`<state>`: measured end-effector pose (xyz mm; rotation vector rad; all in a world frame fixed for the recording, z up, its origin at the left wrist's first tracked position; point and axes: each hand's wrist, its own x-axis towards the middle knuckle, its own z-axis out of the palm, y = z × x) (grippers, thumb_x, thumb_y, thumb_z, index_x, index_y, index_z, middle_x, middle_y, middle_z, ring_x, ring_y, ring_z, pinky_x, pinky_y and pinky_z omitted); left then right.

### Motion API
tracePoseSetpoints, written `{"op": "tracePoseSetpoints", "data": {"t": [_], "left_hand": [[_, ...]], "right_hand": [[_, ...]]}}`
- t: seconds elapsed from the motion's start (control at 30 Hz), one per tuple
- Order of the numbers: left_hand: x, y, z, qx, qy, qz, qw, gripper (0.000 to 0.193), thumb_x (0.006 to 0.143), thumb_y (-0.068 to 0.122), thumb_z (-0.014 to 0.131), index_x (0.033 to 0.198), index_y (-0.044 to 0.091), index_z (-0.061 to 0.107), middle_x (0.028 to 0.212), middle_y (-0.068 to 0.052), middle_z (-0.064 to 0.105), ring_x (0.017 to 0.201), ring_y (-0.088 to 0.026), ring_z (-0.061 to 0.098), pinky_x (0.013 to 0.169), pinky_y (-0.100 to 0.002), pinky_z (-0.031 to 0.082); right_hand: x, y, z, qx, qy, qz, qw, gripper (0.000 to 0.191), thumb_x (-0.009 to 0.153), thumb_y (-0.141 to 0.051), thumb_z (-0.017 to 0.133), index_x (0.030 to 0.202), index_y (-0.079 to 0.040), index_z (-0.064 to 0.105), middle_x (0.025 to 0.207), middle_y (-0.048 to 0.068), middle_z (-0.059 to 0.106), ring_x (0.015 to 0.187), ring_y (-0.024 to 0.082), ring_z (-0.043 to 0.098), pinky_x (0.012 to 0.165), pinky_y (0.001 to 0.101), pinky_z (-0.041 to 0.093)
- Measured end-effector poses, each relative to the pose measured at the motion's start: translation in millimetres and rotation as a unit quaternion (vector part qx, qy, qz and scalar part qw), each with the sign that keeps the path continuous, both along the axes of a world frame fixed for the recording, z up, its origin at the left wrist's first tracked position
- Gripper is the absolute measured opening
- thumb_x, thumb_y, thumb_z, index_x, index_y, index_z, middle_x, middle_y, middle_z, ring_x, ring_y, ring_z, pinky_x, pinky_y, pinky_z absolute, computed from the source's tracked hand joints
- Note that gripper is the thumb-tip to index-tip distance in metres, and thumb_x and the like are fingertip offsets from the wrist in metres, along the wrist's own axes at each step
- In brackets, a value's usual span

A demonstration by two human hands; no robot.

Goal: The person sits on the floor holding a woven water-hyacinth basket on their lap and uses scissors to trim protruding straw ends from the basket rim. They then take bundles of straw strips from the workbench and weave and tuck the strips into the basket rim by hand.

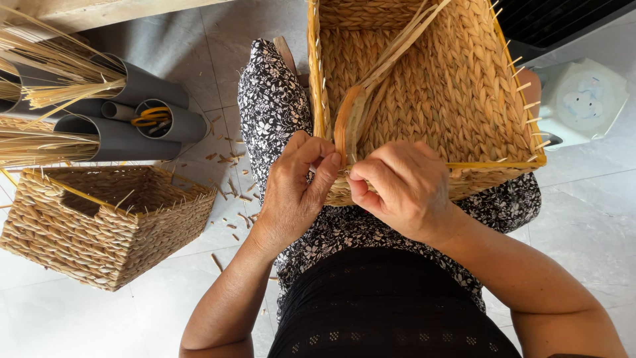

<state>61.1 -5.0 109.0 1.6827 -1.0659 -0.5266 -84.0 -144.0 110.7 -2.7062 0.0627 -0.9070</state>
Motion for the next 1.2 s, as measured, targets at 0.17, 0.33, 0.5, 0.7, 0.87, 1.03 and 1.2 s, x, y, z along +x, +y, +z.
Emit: {"op": "tracePoseSetpoints", "data": {"t": [0.17, 0.33, 0.5, 0.7, 0.87, 1.03, 1.2], "left_hand": [[-0.6, -0.1, -2.1, -0.013, -0.001, -0.005, 1.0, 0.019, 0.105, 0.018, 0.063, 0.099, 0.001, 0.065, 0.086, -0.005, 0.056, 0.078, -0.016, 0.055, 0.07, -0.031, 0.05], [1.2, -1.5, -5.0, -0.013, 0.023, -0.009, 1.0, 0.02, 0.105, 0.019, 0.064, 0.095, 0.001, 0.065, 0.084, -0.005, 0.056, 0.076, -0.015, 0.055, 0.069, -0.03, 0.05], [0.6, -2.9, -6.3, -0.01, 0.017, -0.013, 1.0, 0.022, 0.104, 0.02, 0.064, 0.094, 0.001, 0.066, 0.083, -0.005, 0.056, 0.076, -0.016, 0.054, 0.068, -0.031, 0.049], [1.4, -3.7, -0.7, -0.001, 0.0, -0.004, 1.0, 0.022, 0.103, 0.021, 0.065, 0.094, 0.002, 0.066, 0.083, -0.005, 0.057, 0.074, -0.015, 0.056, 0.066, -0.03, 0.05], [-4.2, -4.6, 8.1, 0.018, -0.038, 0.011, 0.999, 0.016, 0.102, 0.017, 0.069, 0.099, 0.002, 0.066, 0.09, -0.007, 0.058, 0.076, -0.016, 0.062, 0.071, -0.033, 0.055], [-4.4, 4.9, 14.2, -0.046, -0.103, -0.017, 0.994, 0.026, 0.095, 0.012, 0.076, 0.12, 0.01, 0.069, 0.107, -0.006, 0.055, 0.098, -0.021, 0.063, 0.085, -0.035, 0.055], [-10.2, 9.4, 11.8, -0.015, -0.252, 0.022, 0.967, 0.034, 0.09, 0.01, 0.081, 0.121, 0.022, 0.072, 0.116, -0.007, 0.056, 0.12, -0.027, 0.054, 0.099, -0.044, 0.048]], "right_hand": [[-0.6, -3.2, 15.2, 0.138, -0.037, 0.155, 0.977, 0.023, 0.082, -0.005, 0.078, 0.079, -0.017, 0.058, 0.075, -0.006, 0.057, 0.063, 0.01, 0.054, 0.059, 0.0326, 0.039], [-46.0, -12.5, 67.6, 0.477, 0.088, 0.511, 0.71, 0.019, 0.085, -0.006, 0.078, 0.08, -0.012, 0.06, 0.08, -0.001, 0.064, 0.068, 0.018, 0.066, 0.06, 0.0355, 0.048], [-42.1, -2.2, 64.4, 0.253, 0.087, 0.181, 0.946, 0.027, 0.082, -0.005, 0.072, 0.108, -0.002, 0.065, 0.099, 0.015, 0.065, 0.085, 0.028, 0.069, 0.071, 0.0383, 0.056], [-30.6, 8.9, 25.9, 0.192, 0.034, 0.177, 0.965, 0.027, 0.091, -0.018, 0.078, 0.116, -0.007, 0.073, 0.115, 0.014, 0.073, 0.092, 0.024, 0.075, 0.076, 0.0336, 0.061], [-74.0, -3.8, 22.7, 0.284, -0.023, 0.185, 0.941, 0.03, 0.104, -0.029, 0.061, 0.107, -0.001, 0.073, 0.113, 0.016, 0.073, 0.098, 0.025, 0.078, 0.084, 0.0332, 0.066], [-93.0, 3.0, 14.7, 0.304, -0.009, 0.143, 0.942, 0.039, 0.108, -0.034, 0.055, 0.103, 0.0, 0.073, 0.112, 0.016, 0.074, 0.099, 0.025, 0.078, 0.084, 0.0355, 0.067], [-104.1, 18.6, 15.2, 0.258, 0.009, 0.152, 0.954, 0.04, 0.106, -0.035, 0.056, 0.103, 0.001, 0.073, 0.11, 0.017, 0.074, 0.1, 0.029, 0.078, 0.081, 0.035, 0.068]]}}
